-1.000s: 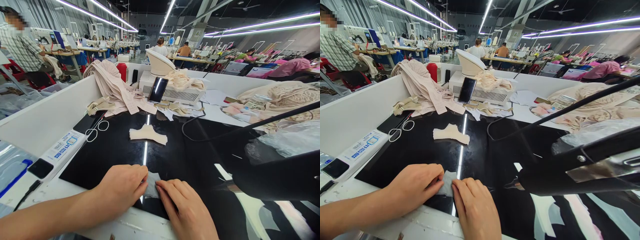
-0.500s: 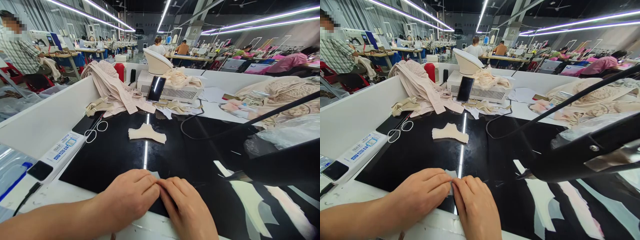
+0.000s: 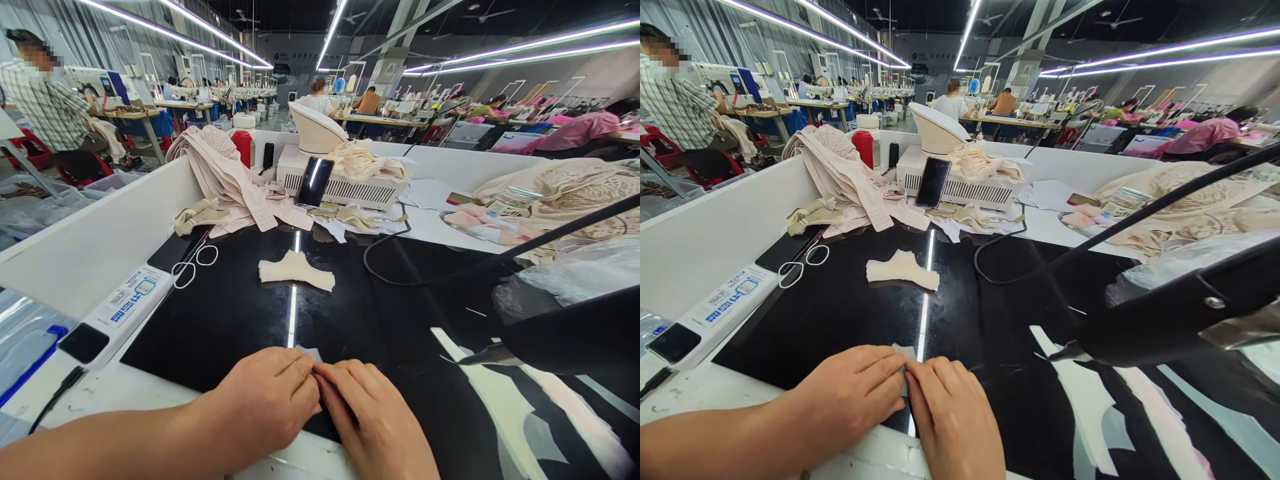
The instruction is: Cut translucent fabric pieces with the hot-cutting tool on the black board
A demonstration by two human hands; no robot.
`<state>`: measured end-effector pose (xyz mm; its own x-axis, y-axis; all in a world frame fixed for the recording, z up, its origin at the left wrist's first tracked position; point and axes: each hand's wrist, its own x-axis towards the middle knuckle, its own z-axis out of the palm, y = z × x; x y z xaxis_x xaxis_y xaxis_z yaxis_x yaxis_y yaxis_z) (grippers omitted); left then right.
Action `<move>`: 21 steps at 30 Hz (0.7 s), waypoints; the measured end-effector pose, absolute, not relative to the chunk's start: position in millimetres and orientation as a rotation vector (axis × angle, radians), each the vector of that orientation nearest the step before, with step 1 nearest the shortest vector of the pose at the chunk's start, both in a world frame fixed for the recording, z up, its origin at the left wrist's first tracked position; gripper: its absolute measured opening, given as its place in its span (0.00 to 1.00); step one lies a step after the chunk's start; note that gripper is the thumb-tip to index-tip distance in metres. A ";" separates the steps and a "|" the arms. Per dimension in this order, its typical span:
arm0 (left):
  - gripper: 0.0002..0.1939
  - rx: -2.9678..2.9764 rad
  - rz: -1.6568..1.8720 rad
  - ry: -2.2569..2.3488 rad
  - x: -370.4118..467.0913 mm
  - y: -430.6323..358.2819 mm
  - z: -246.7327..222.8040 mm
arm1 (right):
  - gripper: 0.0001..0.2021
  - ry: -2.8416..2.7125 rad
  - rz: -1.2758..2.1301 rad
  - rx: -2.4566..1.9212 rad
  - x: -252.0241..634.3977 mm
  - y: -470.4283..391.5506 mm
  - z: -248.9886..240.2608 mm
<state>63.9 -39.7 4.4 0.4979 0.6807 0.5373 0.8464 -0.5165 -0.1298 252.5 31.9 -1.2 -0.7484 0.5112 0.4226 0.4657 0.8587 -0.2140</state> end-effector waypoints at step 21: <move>0.13 -2.414 -0.566 -1.340 62.2 -41.5 0.2 | 0.14 -2.425 0.050 -0.715 275.9 33.9 12.7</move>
